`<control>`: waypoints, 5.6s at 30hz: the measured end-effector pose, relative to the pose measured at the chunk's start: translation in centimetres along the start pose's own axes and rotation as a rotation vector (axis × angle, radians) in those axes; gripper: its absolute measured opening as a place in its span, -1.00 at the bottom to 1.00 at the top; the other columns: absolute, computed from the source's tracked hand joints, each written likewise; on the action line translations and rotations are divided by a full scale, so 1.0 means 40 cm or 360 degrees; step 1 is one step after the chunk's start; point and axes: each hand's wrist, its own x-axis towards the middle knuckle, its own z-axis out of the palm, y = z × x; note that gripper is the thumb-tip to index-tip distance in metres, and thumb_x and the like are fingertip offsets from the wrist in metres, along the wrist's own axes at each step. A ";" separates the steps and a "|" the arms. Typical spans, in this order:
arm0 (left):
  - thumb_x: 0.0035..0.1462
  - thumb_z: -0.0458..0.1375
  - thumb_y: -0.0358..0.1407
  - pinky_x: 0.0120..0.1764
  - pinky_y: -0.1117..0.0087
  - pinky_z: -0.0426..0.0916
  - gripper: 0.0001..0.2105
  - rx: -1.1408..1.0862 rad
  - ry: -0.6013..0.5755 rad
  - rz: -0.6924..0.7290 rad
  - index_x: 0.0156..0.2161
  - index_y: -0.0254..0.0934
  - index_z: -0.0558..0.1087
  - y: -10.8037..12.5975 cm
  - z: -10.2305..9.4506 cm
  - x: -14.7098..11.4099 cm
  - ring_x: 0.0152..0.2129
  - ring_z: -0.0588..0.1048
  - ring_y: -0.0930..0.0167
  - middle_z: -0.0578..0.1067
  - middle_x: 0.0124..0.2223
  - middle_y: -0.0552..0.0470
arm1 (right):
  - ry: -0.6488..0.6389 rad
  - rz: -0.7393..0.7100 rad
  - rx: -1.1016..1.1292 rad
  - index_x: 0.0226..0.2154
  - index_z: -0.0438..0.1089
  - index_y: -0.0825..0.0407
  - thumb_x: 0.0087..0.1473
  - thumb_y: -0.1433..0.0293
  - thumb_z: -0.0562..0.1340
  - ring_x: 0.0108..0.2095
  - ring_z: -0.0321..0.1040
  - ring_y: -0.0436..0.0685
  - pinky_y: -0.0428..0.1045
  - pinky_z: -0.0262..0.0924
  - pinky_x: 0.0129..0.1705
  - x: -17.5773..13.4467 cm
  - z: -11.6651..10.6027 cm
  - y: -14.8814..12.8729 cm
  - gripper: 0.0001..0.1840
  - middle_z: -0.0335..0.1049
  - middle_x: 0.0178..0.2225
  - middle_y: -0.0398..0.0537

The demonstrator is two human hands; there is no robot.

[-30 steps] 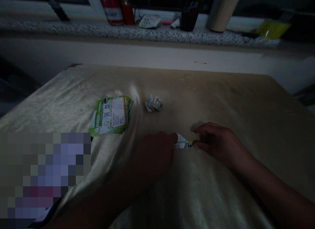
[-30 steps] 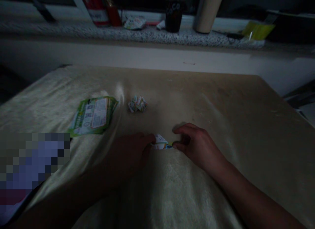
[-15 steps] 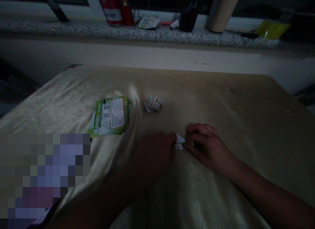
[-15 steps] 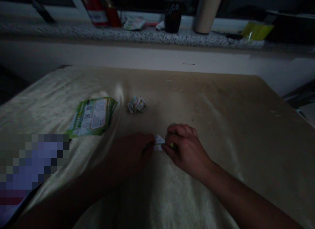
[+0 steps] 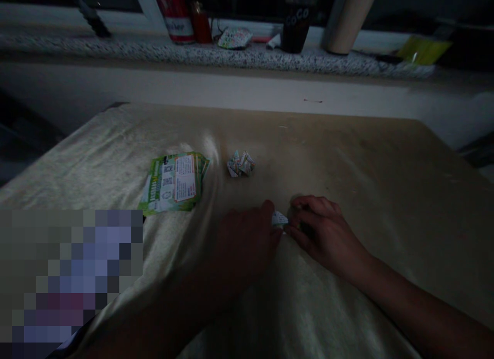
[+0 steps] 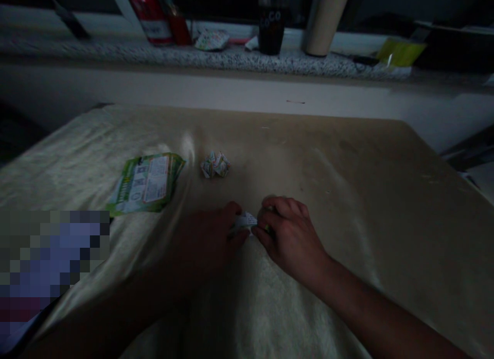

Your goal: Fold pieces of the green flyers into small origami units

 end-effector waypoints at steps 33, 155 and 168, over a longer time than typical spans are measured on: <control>0.13 0.16 -0.36 -0.38 0.37 0.30 -0.63 -0.0223 -0.0197 -0.0127 0.07 -0.15 0.36 -0.078 -0.044 -0.010 -0.36 0.59 0.29 0.62 -0.24 0.00 | -0.0005 0.0014 -0.0006 -0.30 0.47 -0.04 0.16 0.36 0.32 0.01 0.37 0.29 0.23 0.18 0.06 -0.004 0.003 0.003 -0.97 0.44 0.00 0.01; 0.11 0.17 -0.33 -0.03 0.06 0.36 -0.70 0.0355 0.0430 0.0746 -0.10 -0.48 0.56 0.058 0.091 -0.086 -0.18 0.43 0.14 0.52 -0.09 -0.27 | 0.0021 -0.0666 0.0165 -0.04 0.41 0.02 0.23 0.49 0.19 -0.21 0.46 0.14 0.07 0.22 -0.06 0.105 0.033 0.041 -0.75 0.57 -0.22 -0.04; 0.13 0.09 -0.48 -0.18 0.23 0.44 -0.83 -0.0027 0.0277 0.0670 -0.23 -0.40 0.53 0.015 0.060 -0.061 -0.29 0.51 0.25 0.56 -0.25 -0.15 | -0.0054 -0.0614 0.0152 -0.33 0.37 0.03 0.19 0.55 0.11 -0.39 0.33 0.08 0.02 0.15 -0.17 0.101 0.032 0.036 -0.83 0.44 -0.42 -0.09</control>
